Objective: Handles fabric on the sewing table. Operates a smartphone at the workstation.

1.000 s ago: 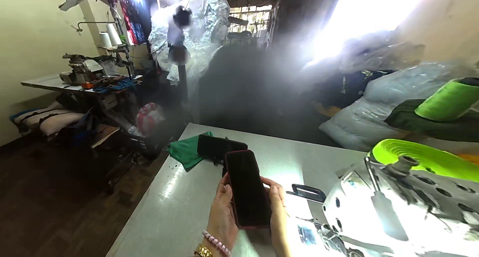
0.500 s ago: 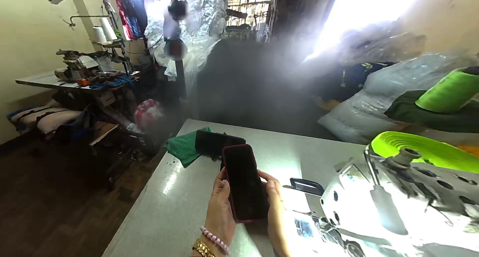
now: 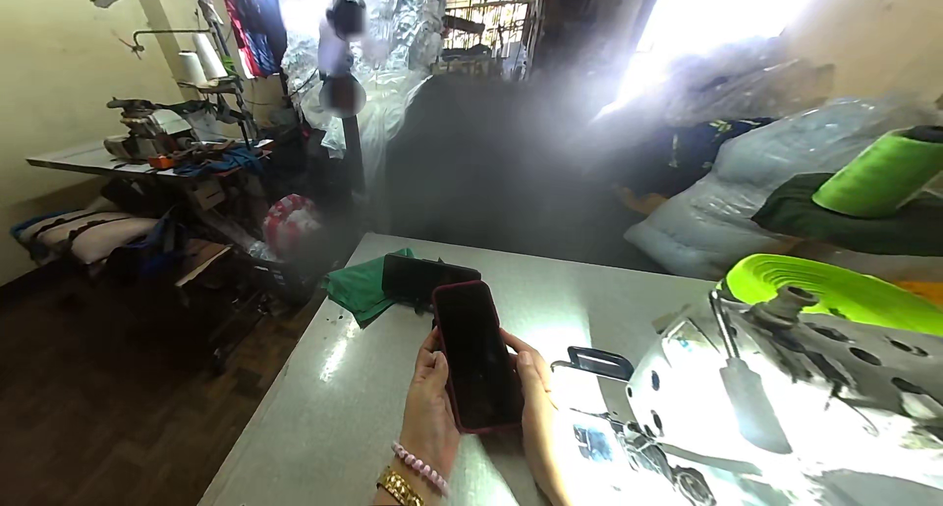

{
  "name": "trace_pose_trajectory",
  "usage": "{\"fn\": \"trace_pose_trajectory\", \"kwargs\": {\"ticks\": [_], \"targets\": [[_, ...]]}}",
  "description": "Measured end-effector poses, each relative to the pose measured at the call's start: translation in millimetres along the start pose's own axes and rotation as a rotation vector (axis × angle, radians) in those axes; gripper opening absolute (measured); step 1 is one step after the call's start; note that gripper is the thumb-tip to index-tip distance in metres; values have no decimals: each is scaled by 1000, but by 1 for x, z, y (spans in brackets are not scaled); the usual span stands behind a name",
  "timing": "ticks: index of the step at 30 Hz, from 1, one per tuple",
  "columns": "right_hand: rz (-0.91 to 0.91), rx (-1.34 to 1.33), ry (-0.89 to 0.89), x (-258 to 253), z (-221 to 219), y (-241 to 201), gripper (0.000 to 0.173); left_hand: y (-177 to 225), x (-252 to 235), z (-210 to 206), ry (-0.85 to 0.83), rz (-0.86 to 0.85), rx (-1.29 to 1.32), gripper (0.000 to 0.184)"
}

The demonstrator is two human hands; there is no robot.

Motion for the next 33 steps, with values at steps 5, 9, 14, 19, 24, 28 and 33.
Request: {"fn": "trace_pose_trajectory", "kwargs": {"ticks": [5,9,14,19,24,28,33], "targets": [[24,8,-3,0,0,0,46,1,0,-1,1,11,-34,42],[36,-33,-30,-1,0,2,46,0,0,-1,-6,-3,-15,42],[15,-41,-70,-2,1,4,52,0,-1,1,8,-7,1,41],[-129,-65,-160,-3,8,3,50,3,-3,2,6,-18,33,40],[-220,-110,-421,1,9,-5,71,7,-3,1,4,-43,-15,40],[-211,-88,-403,2,9,-6,66,8,-3,1,-15,-49,-12,41],[-179,-73,-274,2,8,-9,38,7,-1,-2,-55,-31,-24,41]]}}
Point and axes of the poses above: each hand's wrist, its own x-axis away from the middle knuckle, its own z-axis out of the back of the hand, y = z × x, the point moved 3 cm from there along -x, towards the middle knuckle, and after that the axes turned 9 degrees about -z, right-handed, at the moved point
